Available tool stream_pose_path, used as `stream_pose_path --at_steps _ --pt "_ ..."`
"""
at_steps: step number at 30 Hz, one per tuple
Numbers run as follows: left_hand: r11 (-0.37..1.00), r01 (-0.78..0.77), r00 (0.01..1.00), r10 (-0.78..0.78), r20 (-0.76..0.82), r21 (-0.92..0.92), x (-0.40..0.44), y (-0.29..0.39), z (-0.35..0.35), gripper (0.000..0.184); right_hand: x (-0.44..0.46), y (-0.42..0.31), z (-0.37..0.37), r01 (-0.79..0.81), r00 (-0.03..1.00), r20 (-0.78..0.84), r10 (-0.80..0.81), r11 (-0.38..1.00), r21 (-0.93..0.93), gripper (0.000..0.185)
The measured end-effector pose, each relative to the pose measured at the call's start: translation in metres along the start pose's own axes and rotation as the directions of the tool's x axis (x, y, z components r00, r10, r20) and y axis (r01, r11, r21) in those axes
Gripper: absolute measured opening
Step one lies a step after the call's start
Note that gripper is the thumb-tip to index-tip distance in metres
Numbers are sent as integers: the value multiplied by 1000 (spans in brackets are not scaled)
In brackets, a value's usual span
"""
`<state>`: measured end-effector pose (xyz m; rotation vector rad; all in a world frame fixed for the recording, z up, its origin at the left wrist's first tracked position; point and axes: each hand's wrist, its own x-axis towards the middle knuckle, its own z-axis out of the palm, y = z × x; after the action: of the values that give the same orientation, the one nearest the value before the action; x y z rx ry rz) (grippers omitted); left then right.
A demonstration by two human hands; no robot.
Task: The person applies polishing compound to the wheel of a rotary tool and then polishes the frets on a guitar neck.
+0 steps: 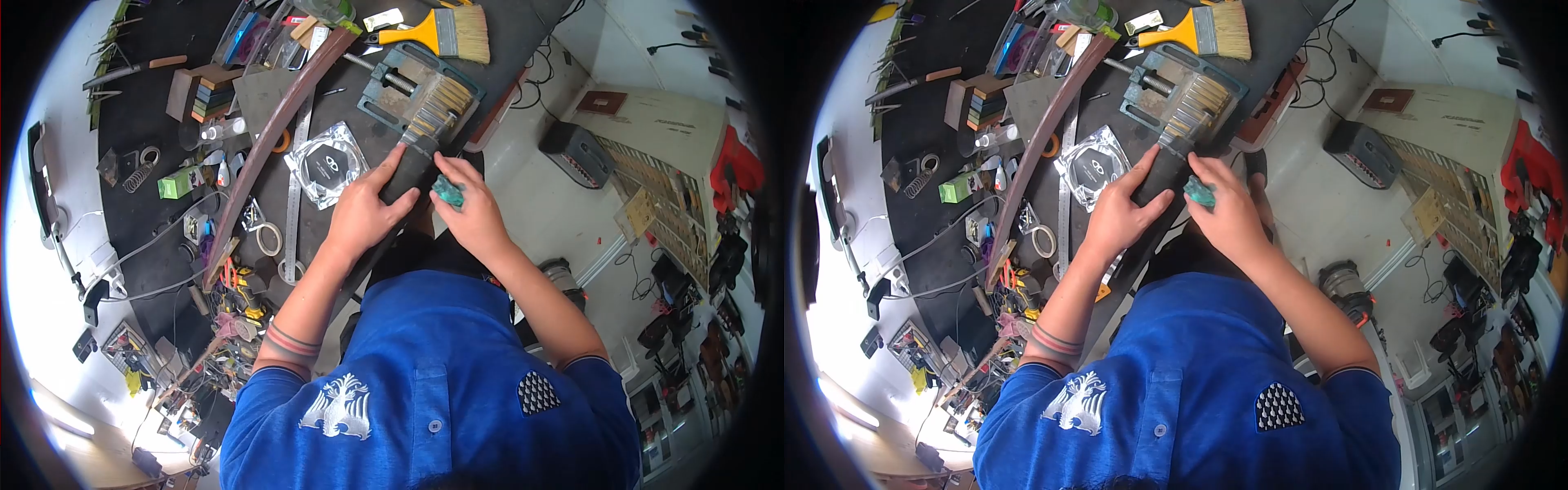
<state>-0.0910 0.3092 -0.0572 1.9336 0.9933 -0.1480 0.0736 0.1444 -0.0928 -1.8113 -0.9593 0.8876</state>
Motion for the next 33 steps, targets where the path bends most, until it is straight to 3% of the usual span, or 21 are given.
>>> stream_pose_path --at_steps 5,14,23,26,29,33 --pt "1000 28 997 -29 -75 -14 -3 -7 -1 84 13 -2 8 5 999 46 -5 1000 3 64" --pt "994 -59 998 59 -3 96 -1 -9 0 83 -5 3 6 -47 999 8 47 998 33 65" --pt "1000 11 999 -11 -46 7 -2 -6 -4 82 10 -3 10 -17 999 31 17 1000 11 64" --pt "992 121 991 -123 -58 -35 -1 1 -10 82 23 -2 18 2 1000 30 -2 1000 4 64" --pt "997 50 990 -57 -129 -54 2 -11 -6 82 30 0 22 15 999 28 -15 1000 0 63" --pt "996 71 988 -78 -131 -55 2 -8 -6 82 33 2 23 19 999 33 -20 1000 13 64"
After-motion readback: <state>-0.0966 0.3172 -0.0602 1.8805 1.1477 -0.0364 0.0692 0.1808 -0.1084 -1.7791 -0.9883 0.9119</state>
